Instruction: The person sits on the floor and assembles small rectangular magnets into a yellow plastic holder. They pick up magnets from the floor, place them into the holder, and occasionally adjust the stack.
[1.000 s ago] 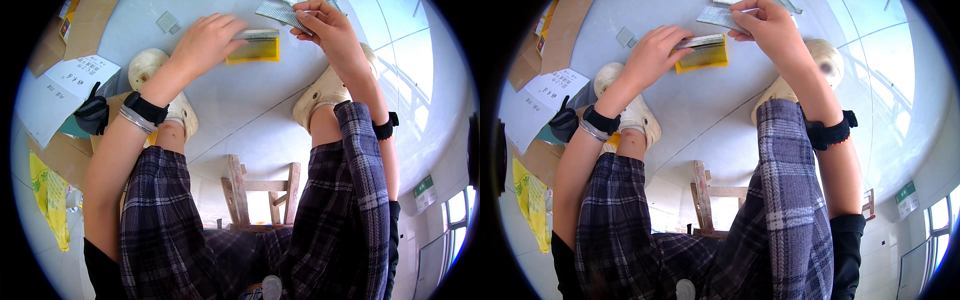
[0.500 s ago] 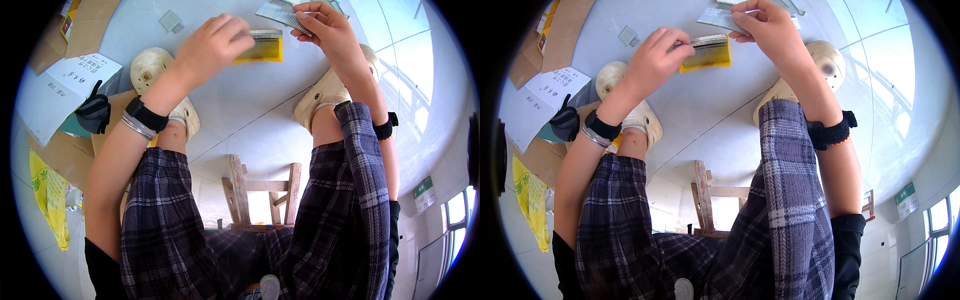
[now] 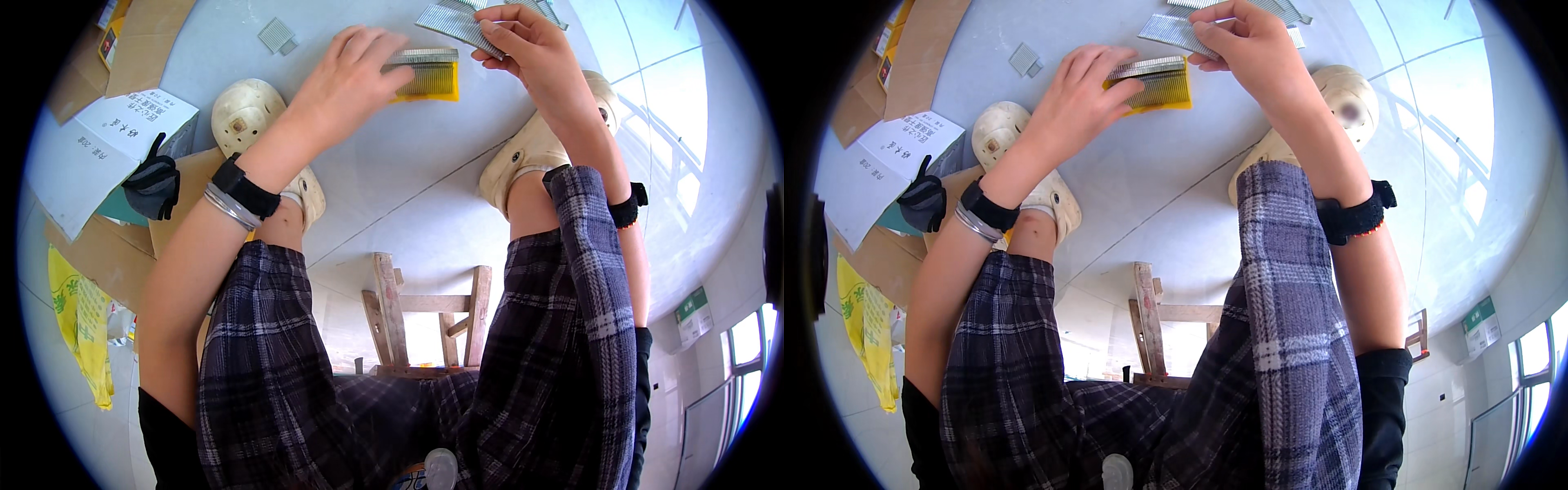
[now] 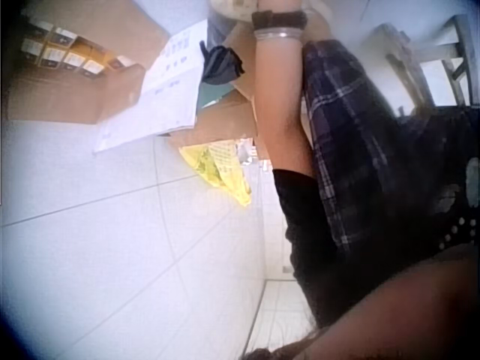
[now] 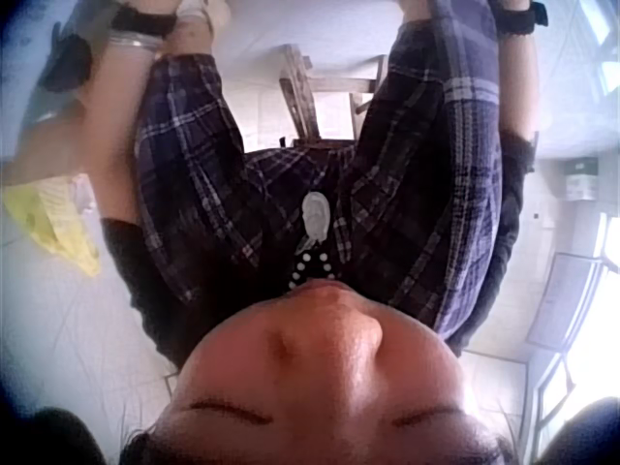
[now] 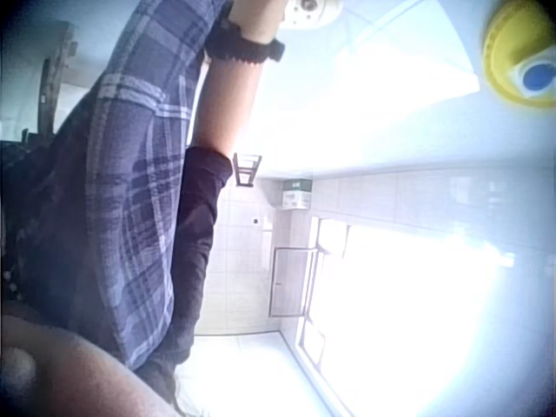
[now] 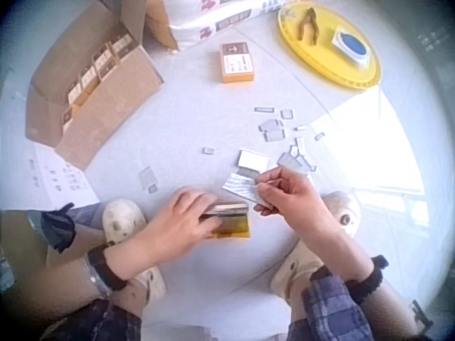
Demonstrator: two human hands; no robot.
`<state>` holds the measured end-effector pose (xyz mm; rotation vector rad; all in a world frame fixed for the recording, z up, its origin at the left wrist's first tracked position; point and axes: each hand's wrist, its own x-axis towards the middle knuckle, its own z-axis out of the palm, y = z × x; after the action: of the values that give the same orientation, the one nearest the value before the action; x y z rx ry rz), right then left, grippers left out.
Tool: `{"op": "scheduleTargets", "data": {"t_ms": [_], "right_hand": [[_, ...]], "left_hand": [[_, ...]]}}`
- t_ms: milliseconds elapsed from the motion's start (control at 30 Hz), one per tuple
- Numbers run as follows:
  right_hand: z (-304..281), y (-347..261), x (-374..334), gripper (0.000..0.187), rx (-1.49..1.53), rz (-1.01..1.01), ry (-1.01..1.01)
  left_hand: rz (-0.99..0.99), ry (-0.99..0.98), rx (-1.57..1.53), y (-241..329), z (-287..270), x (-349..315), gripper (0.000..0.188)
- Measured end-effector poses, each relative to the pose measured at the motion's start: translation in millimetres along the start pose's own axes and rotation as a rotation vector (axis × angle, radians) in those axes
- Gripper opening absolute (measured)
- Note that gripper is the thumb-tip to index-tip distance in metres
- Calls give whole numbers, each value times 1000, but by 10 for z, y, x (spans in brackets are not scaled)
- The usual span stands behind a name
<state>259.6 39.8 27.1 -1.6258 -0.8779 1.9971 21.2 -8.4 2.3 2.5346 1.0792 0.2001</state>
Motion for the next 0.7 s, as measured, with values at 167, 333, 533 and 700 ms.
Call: {"op": "scheduleTargets", "data": {"t_ms": [167,333,533,700], "right_hand": [[14,4,5,13,-4,10,11],[28,30,21,14,-2,8,20],[26,70,45,14,0,-3,-4],[37,60,27,14,-45,4,17]], "left_hand": [[7,-16,12,-2,15,17,29],[1,-20,47,9,42,20,29],[-6,-48,27,-3,74,25,29],[-22,-68,21,5,79,20,25]]}}
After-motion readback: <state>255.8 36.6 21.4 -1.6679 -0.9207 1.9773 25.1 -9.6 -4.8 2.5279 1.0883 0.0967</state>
